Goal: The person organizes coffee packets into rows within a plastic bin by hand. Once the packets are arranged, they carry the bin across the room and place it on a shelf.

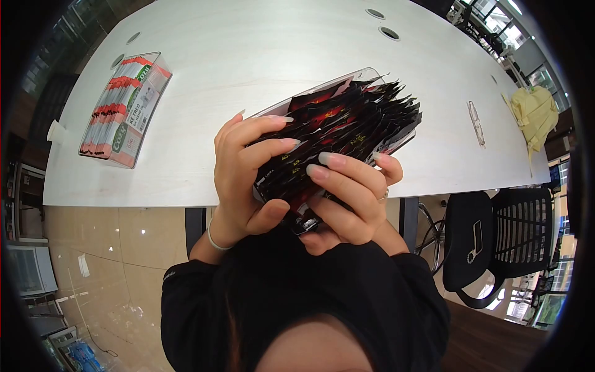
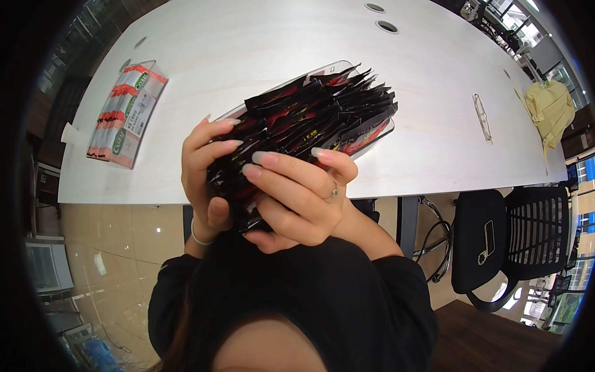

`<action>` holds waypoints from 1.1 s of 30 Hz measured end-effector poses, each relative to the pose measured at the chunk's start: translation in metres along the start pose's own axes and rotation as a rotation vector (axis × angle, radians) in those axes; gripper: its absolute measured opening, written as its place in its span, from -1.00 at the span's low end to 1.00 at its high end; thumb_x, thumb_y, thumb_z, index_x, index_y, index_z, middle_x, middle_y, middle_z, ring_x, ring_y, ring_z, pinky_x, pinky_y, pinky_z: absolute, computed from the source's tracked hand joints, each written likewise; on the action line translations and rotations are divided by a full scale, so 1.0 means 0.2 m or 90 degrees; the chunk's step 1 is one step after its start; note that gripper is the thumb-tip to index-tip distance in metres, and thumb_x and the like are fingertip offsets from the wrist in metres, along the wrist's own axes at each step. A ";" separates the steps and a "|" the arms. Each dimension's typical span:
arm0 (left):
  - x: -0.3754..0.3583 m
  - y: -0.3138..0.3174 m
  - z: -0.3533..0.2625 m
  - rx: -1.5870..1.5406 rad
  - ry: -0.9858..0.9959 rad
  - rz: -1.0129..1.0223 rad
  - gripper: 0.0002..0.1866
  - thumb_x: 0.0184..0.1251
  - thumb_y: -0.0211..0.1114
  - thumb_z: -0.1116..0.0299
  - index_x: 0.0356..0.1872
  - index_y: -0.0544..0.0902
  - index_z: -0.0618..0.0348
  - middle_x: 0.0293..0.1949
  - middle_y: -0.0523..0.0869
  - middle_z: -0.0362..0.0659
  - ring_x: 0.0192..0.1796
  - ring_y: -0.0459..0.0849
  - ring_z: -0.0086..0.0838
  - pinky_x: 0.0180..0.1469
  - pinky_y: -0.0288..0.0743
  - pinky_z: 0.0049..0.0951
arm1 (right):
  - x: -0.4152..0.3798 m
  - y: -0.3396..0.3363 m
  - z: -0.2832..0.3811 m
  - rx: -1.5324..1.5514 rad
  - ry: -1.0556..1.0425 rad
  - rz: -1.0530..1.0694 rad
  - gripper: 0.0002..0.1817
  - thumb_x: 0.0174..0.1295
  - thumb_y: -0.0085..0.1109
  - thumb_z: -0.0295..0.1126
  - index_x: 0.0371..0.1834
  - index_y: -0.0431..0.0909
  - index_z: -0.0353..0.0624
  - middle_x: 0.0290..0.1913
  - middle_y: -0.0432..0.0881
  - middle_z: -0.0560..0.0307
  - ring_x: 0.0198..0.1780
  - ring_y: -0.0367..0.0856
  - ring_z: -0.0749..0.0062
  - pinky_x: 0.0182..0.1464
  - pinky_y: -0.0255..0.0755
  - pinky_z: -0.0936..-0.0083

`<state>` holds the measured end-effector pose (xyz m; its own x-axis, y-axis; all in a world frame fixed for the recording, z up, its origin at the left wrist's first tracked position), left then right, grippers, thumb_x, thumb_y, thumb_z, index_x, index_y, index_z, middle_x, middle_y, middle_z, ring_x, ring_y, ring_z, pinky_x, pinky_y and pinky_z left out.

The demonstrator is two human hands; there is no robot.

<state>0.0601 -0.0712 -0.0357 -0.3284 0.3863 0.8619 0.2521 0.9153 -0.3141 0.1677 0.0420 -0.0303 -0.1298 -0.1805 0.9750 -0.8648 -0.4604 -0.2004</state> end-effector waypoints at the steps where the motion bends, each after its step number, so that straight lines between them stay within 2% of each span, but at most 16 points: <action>1: 0.00 0.00 0.00 -0.001 -0.001 0.000 -0.39 0.34 0.01 -0.21 -0.01 0.58 0.19 0.06 0.62 0.06 0.11 0.60 -0.12 0.30 0.18 0.01 | 0.00 0.01 0.00 -0.015 -0.005 0.019 -0.57 0.34 -0.07 0.10 -0.36 0.51 -0.03 -0.18 0.72 0.10 -0.08 0.67 0.28 0.31 0.07 0.17; 11: 0.00 0.00 0.00 0.001 -0.003 -0.003 -0.41 0.36 -0.01 -0.19 -0.01 0.58 0.18 0.06 0.62 0.06 0.11 0.59 -0.11 0.30 0.18 0.03 | -0.01 0.00 0.01 -0.002 -0.023 0.025 -0.58 0.36 -0.09 0.06 -0.35 0.50 -0.06 -0.15 0.71 0.08 -0.09 0.70 0.28 0.33 0.07 0.16; 13: 0.00 0.00 0.00 0.002 -0.001 -0.001 -0.41 0.36 -0.02 -0.19 -0.01 0.58 0.18 0.06 0.62 0.06 0.11 0.59 -0.11 0.30 0.18 0.03 | 0.00 0.00 0.00 0.033 0.011 -0.024 -0.69 0.16 0.13 -0.05 -0.50 0.56 -0.04 -0.15 0.74 0.17 -0.05 0.72 0.34 0.27 0.08 0.23; 16: 0.00 0.00 0.00 0.003 0.000 -0.001 -0.40 0.37 -0.02 -0.20 -0.01 0.58 0.17 0.06 0.62 0.06 0.11 0.59 -0.11 0.30 0.18 0.02 | 0.00 -0.01 0.00 0.027 0.012 0.001 -0.72 0.13 0.17 -0.08 -0.51 0.56 -0.03 -0.14 0.74 0.18 -0.05 0.72 0.36 0.25 0.10 0.24; 20: 0.00 0.00 0.00 0.004 0.003 -0.001 -0.40 0.36 -0.02 -0.21 0.00 0.57 0.17 0.06 0.62 0.06 0.11 0.59 -0.11 0.30 0.18 0.02 | 0.00 -0.02 0.00 0.022 0.013 0.012 -0.74 0.13 0.21 -0.10 -0.51 0.58 -0.03 -0.13 0.73 0.20 -0.05 0.70 0.39 0.23 0.12 0.26; 22: 0.00 0.00 0.00 0.002 0.000 0.000 -0.39 0.35 -0.01 -0.21 -0.01 0.57 0.17 0.06 0.62 0.05 0.11 0.59 -0.11 0.30 0.18 0.02 | -0.01 -0.02 0.01 0.000 -0.023 0.075 -0.63 0.28 0.11 0.04 -0.38 0.60 -0.04 -0.10 0.72 0.16 -0.05 0.69 0.30 0.32 0.07 0.16; 29: -0.01 0.00 0.01 0.005 0.000 0.001 -0.38 0.33 0.01 -0.24 0.00 0.57 0.17 0.06 0.62 0.06 0.11 0.60 -0.11 0.30 0.18 0.02 | -0.01 -0.02 0.01 0.001 -0.035 0.064 -0.66 0.25 0.15 0.02 -0.37 0.63 -0.03 -0.10 0.72 0.20 -0.04 0.68 0.33 0.30 0.09 0.17; 31: 0.00 0.00 0.00 0.003 0.003 0.003 -0.36 0.32 0.02 -0.26 0.00 0.57 0.17 0.07 0.62 0.06 0.11 0.60 -0.11 0.30 0.18 0.03 | 0.00 -0.02 0.01 0.027 -0.001 -0.003 -0.78 0.06 0.31 -0.11 -0.43 0.64 0.01 -0.13 0.70 0.30 -0.03 0.65 0.46 0.19 0.14 0.31; 33: -0.01 0.00 0.01 0.005 0.007 0.004 -0.35 0.31 0.02 -0.27 0.01 0.57 0.17 0.07 0.62 0.06 0.11 0.60 -0.11 0.30 0.18 0.03 | -0.01 -0.01 0.01 0.035 0.005 -0.021 -0.78 0.04 0.32 -0.10 -0.43 0.64 0.02 -0.14 0.68 0.32 -0.07 0.63 0.48 0.18 0.15 0.31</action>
<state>0.0594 -0.0713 -0.0371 -0.3175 0.3908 0.8640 0.2476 0.9137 -0.3223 0.1709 0.0419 -0.0328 -0.1057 -0.1577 0.9818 -0.8407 -0.5131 -0.1729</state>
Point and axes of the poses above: each hand's wrist, its own x-axis towards the middle knuckle, its own y-axis out of the palm, z = x × y, the point moved 6 cm from there along x, towards the middle knuckle
